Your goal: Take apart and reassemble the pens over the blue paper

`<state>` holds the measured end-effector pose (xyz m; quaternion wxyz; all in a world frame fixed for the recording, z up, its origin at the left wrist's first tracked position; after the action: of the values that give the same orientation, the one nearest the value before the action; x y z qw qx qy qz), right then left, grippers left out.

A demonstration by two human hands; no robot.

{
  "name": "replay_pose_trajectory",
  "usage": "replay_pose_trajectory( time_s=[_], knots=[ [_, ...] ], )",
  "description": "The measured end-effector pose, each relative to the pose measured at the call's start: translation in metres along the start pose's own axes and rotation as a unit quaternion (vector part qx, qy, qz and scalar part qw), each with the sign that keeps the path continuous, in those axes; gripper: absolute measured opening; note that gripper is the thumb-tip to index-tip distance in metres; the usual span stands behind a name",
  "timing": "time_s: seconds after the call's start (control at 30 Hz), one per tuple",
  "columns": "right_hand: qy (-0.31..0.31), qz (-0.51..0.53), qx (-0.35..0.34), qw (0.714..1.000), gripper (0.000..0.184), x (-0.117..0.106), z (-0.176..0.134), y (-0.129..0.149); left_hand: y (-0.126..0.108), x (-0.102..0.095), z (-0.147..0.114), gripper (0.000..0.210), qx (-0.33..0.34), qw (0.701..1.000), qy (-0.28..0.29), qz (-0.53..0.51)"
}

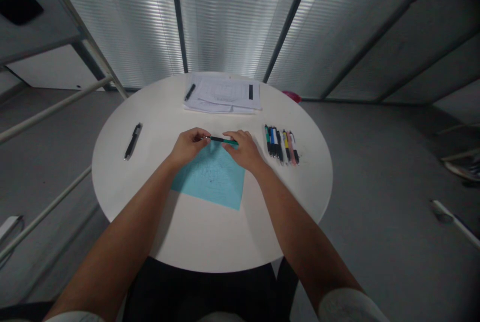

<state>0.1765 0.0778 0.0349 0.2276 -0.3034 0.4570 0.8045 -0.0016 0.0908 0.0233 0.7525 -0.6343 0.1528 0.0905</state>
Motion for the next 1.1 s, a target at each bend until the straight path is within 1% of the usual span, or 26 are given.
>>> replay_pose_trajectory(
  time_s=[0.23, 0.4, 0.57, 0.7, 0.77, 0.87, 1.1],
  knots=[
    [-0.003, 0.017, 0.016, 1.0, 0.029, -0.0012, -0.0001, -0.002, -0.0006, -0.0008, -0.0017, 0.026, -0.01, 1.0, -0.001, -0.015],
    [0.002, 0.029, 0.017, 0.999, 0.012, -0.0003, 0.0016, -0.0018, -0.0001, -0.0011, -0.0025, 0.025, -0.019, 1.0, -0.005, -0.023],
    [-0.004, 0.026, 0.019, 0.999, 0.004, -0.0029, 0.0029, -0.0009, 0.0029, -0.0005, -0.002, 0.024, -0.022, 0.999, -0.002, -0.026],
    [-0.021, 0.041, 0.008, 0.999, 0.01, -0.0085, 0.0027, 0.0026, 0.0039, -0.0012, -0.0014, 0.026, -0.021, 0.999, -0.005, -0.026],
    [-0.024, 0.058, 0.007, 0.998, 0.01, -0.0096, 0.0024, 0.0032, 0.0043, -0.0015, -0.0015, 0.026, -0.028, 0.999, -0.006, -0.035],
    [-0.011, 0.081, 0.006, 0.997, 0.012, -0.0072, 0.0018, 0.0031, 0.0032, -0.0035, -0.0017, 0.026, -0.034, 0.998, -0.011, -0.057],
    [0.032, 0.094, 0.004, 0.995, 0.029, -0.0003, -0.0003, 0.0057, 0.0008, -0.006, -0.0024, 0.024, -0.045, 0.994, -0.016, -0.101]
  ],
)
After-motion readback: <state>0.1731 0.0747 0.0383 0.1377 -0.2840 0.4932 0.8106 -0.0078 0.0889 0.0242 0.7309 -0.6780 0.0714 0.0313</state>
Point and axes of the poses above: each hand's wrist, its own z-axis towards the middle knuckle, its own x-axis out of the palm, y = z × x, the point moved 9 cm from there along z, towards the middle knuckle, and after that the axes turned 5 degrees about z, right-handed, at the moved point
